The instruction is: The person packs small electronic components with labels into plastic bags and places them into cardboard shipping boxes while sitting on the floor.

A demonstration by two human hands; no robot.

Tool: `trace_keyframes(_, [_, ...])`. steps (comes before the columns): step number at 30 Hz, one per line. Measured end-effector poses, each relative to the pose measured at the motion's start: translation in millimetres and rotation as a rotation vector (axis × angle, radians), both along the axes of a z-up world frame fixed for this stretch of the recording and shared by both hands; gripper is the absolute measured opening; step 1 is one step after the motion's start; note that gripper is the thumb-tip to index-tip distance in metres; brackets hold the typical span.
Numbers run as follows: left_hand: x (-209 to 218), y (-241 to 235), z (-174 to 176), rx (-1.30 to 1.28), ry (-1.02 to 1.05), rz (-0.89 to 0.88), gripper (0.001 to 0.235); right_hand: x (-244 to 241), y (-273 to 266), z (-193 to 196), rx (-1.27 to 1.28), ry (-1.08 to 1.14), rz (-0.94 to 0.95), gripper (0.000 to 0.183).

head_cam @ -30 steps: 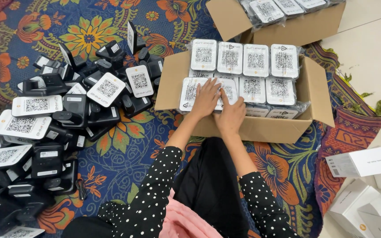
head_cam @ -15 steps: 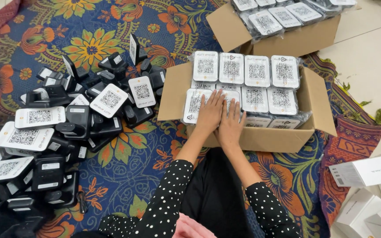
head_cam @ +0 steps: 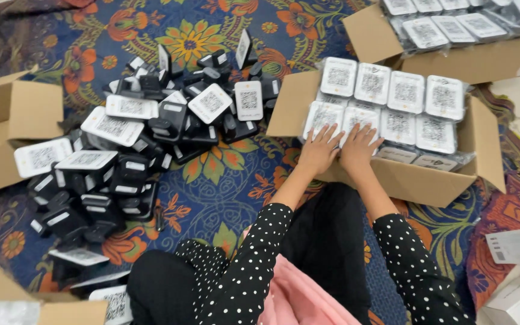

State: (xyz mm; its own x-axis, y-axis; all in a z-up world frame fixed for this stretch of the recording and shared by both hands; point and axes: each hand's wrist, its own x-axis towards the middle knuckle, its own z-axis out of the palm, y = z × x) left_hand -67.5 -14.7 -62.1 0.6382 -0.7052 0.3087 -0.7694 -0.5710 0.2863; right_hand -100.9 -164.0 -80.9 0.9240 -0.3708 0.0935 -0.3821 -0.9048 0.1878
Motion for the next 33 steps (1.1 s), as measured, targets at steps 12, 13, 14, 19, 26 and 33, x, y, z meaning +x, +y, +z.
trace_keyframes(12, [-40.0, 419.1, -1.3, -0.042, -0.057, 0.905, 0.06, 18.9, 423.4, 27.8, 0.6, 0.031, 0.895, 0.094])
trace_keyframes(13, [-60.9, 457.8, 9.9, -0.033, -0.055, 0.976, 0.06, 8.1, 464.7, 33.6, 0.609, 0.056, 0.962, 0.094])
trace_keyframes(14, [-83.1, 492.7, 22.2, -0.106, -0.13, 1.078, 0.055, -4.4, 503.0, 40.3, 0.679, 0.004, 1.117, 0.086])
trace_keyframes(19, [-202.2, 630.3, 60.4, -0.235, -0.359, 1.465, 0.04, -99.4, 654.2, 83.1, 0.939, -0.03, 1.609, 0.064])
trace_keyframes(26, [-285.7, 709.4, -8.6, -0.376, -0.348, 1.804, 0.034, -155.9, 726.1, 33.2, 0.864, 0.015, 1.966, 0.05])
trace_keyframes(33, [-286.6, 705.5, -25.9, -0.158, -0.212, 1.792, 0.049, -159.6, 731.9, 32.1, 0.893, 0.067, 1.824, 0.026])
